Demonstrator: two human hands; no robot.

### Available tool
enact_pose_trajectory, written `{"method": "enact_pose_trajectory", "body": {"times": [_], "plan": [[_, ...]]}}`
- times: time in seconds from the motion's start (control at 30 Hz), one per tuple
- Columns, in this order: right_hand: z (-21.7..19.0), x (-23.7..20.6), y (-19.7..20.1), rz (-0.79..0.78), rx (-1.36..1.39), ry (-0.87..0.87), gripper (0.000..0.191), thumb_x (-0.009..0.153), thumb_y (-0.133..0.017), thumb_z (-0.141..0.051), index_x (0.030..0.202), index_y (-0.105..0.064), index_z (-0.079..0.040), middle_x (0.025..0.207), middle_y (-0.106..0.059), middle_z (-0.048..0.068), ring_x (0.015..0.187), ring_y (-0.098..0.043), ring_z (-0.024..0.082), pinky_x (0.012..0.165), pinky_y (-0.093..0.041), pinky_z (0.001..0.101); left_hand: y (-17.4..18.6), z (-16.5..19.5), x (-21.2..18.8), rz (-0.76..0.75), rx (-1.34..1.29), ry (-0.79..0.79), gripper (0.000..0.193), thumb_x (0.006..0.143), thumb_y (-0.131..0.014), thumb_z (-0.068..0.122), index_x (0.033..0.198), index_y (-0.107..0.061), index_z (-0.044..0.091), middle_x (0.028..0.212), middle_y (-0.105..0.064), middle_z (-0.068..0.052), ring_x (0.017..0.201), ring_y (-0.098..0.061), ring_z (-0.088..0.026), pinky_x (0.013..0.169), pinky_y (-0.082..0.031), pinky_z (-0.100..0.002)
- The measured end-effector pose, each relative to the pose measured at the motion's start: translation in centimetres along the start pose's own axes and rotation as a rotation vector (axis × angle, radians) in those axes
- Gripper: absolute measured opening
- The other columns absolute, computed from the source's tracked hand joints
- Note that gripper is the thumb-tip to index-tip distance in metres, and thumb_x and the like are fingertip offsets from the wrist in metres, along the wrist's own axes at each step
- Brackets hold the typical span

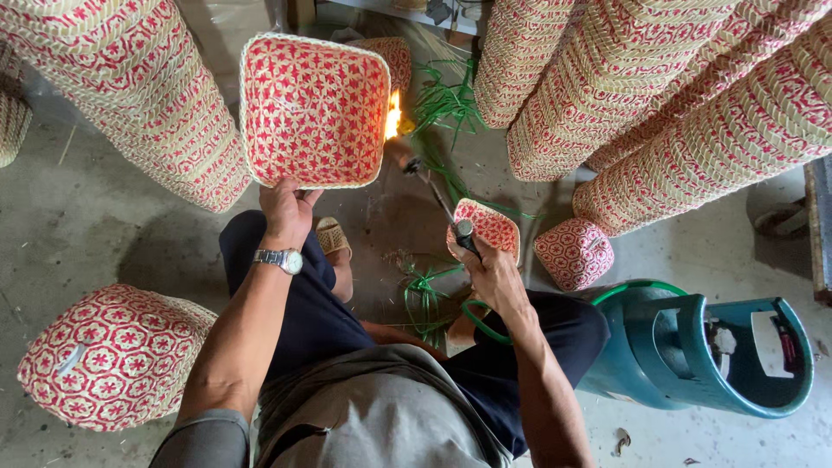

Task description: The person uses a handheld blowtorch to apply flame to the surface of small patterned woven baskets. They rotate each basket to treat different sides, then place it on the floor and pick up the next one. The process is repeated for several baskets.

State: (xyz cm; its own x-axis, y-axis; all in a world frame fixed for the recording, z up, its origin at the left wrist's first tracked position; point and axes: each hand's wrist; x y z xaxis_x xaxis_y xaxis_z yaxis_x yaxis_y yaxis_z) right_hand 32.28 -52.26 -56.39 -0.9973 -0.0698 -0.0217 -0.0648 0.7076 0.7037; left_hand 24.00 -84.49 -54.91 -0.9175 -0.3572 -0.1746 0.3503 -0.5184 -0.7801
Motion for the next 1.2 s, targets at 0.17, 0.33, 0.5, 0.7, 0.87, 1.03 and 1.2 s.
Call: {"method": "enact_pose_trajectory", "body": {"times": [0.17,0.33,0.5,0.7,0.87,1.03,1.2], "plan": [[0.4,0.8,0.7,0.056,0.076,0.048,0.033,0.099,-0.063,-0.038,0.117,-0.070,-0.011,0.059,-0.060,0.010,0.050,-0.058,0.019,0.053,-0.047,0.0377,0.2,-0.2,-0.3,-0.045,0.045,0.020,0.048,0.092,-0.050,-0.010,0.136,-0.056,0.010,0.123,-0.070,-0.015,0.106,-0.073,-0.032,0.092,-0.062,-0.057],[1.2,1.4,1.1,0.045,0.050,0.051,0.030,0.099,-0.065,-0.037,0.110,-0.074,-0.010,0.057,-0.056,0.010,0.051,-0.056,0.017,0.053,-0.046,0.0374,0.2,-0.2,-0.6,-0.027,0.090,0.050,0.050,0.090,-0.048,-0.008,0.135,-0.054,0.014,0.122,-0.069,-0.011,0.106,-0.073,-0.028,0.091,-0.064,-0.057],[1.8,1.5,1.4,0.059,0.072,0.067,0.032,0.102,-0.067,-0.035,0.099,-0.071,-0.004,0.059,-0.056,0.009,0.052,-0.052,0.014,0.053,-0.045,0.0350,0.4,0.1,-0.5,-0.026,0.172,0.052,0.048,0.092,-0.049,-0.005,0.135,-0.053,0.016,0.122,-0.069,-0.009,0.106,-0.072,-0.026,0.091,-0.063,-0.055],[1.3,1.9,2.4,-0.067,0.360,-0.185,0.032,0.099,-0.065,-0.037,0.093,-0.069,-0.005,0.060,-0.055,0.001,0.046,-0.054,0.009,0.041,-0.042,0.0289,0.8,0.8,-0.4,-0.077,0.287,0.013,0.040,0.094,-0.052,-0.001,0.131,-0.055,0.013,0.121,-0.069,-0.009,0.105,-0.073,-0.023,0.087,-0.066,-0.049],[1.2,2.0,2.9,-0.101,0.365,-0.234,0.036,0.101,-0.065,-0.038,0.093,-0.070,-0.004,0.062,-0.057,-0.003,0.048,-0.053,0.006,0.041,-0.041,0.0261,1.0,1.5,-0.6,-0.116,0.446,-0.021,0.032,0.099,-0.055,0.007,0.130,-0.056,0.013,0.120,-0.070,-0.007,0.101,-0.072,-0.018,0.079,-0.065,-0.039],[2.3,2.5,2.6,-0.084,0.287,-0.243,0.029,0.097,-0.066,-0.037,0.099,-0.073,-0.009,0.060,-0.058,-0.002,0.046,-0.054,0.007,0.040,-0.042,0.0259,1.1,1.9,-0.3,-0.154,0.556,-0.081,0.030,0.099,-0.055,0.010,0.129,-0.057,0.010,0.121,-0.070,-0.008,0.103,-0.073,-0.018,0.081,-0.068,-0.038],[3.2,2.3,2.7,-0.165,0.523,-0.231,0.033,0.098,-0.067,-0.037,0.099,-0.071,-0.005,0.063,-0.058,-0.003,0.049,-0.051,0.007,0.041,-0.039,0.0251,1.0,2.3,-0.2,-0.102,0.734,-0.104,0.028,0.104,-0.057,0.016,0.131,-0.055,0.007,0.115,-0.064,-0.007,0.098,-0.070,-0.014,0.079,-0.067,-0.034]]}}
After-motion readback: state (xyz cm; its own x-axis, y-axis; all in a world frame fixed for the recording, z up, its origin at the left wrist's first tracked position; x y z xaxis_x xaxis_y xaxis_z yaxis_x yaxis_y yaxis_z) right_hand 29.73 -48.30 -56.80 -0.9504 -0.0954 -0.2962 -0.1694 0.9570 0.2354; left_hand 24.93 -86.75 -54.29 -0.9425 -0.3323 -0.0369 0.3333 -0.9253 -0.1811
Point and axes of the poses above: each hand's wrist, its own x-axis towards the middle knuckle, its own y-axis out of the back of the hand, z = x × y
